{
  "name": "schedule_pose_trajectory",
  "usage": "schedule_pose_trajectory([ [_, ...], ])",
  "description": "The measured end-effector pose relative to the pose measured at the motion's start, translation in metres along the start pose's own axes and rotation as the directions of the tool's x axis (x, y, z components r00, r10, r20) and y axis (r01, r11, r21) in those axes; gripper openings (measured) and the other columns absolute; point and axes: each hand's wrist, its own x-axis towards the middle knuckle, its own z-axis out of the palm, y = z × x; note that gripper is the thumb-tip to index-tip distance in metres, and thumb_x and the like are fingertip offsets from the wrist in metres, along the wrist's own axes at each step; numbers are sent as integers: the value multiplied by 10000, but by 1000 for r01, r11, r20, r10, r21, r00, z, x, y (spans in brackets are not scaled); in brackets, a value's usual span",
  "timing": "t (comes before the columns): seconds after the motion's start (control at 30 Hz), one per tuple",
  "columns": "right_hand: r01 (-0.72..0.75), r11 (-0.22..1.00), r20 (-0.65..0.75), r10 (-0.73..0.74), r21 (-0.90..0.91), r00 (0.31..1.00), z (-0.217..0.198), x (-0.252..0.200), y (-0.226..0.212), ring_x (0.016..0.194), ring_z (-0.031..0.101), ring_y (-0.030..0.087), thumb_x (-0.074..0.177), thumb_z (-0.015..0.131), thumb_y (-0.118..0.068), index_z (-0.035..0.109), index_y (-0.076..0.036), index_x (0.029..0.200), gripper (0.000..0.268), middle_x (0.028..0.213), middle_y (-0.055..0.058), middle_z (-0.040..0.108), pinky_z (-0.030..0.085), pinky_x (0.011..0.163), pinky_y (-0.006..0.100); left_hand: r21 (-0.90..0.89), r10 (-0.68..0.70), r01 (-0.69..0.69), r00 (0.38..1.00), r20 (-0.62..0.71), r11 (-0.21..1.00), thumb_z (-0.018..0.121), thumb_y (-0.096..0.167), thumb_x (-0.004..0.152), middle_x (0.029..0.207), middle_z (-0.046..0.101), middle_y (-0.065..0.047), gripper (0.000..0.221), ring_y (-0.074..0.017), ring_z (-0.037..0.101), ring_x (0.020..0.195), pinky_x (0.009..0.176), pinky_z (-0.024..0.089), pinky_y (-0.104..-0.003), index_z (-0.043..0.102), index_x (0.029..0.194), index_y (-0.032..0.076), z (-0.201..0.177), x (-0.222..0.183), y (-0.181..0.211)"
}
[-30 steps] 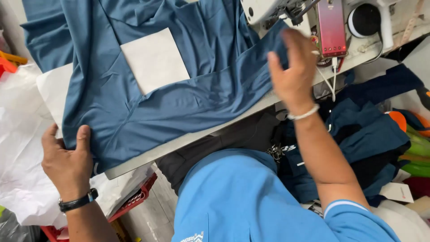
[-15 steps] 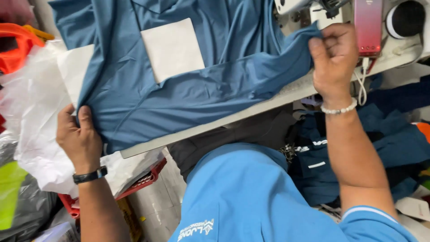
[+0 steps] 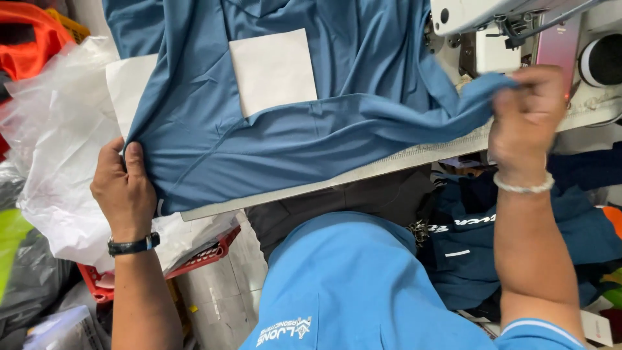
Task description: Folding a blue garment and placing it into a plastic bag with a paper insert.
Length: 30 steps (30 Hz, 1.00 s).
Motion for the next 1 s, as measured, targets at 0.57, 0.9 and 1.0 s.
schedule_pose_trajectory([
  [0.57, 360, 667, 284, -226, -652, 932, -17, 20, 16, 791, 622, 265, 1182, 561, -142, 649, -23, 1219, 153, 977, 124, 654, 479, 720, 371, 65, 19, -20, 1000, 16, 998, 571, 258, 1244, 845, 609, -94, 297, -314, 584, 749, 688, 435, -467, 679, 1354, 4, 1, -2, -15],
  [0.9, -39, 692, 80, 139, -721, 987, -36, 26, -28, 964, 659, 308, 1067, 714, 21, 592, 118, 1404, 372, 1187, 219, 685, 566, 805, 411, 154, 135, -135, 991, 10, 979, 588, 196, 1255, 1179, 746, -262, 328, -448, 674, 948, 764, 481, -516, 695, 1386, -86, 1, -1, -21],
  [1.0, -101, 680, 95, 244, -726, 965, -19, 38, -53, 1051, 654, 310, 1084, 709, -119, 627, 66, 1422, 394, 1217, 204, 682, 527, 916, 436, 152, 136, -138, 990, 20, 979, 579, 188, 1265, 1237, 736, -248, 314, -446, 659, 957, 788, 468, -511, 689, 1387, -80, -2, -1, -18],
])
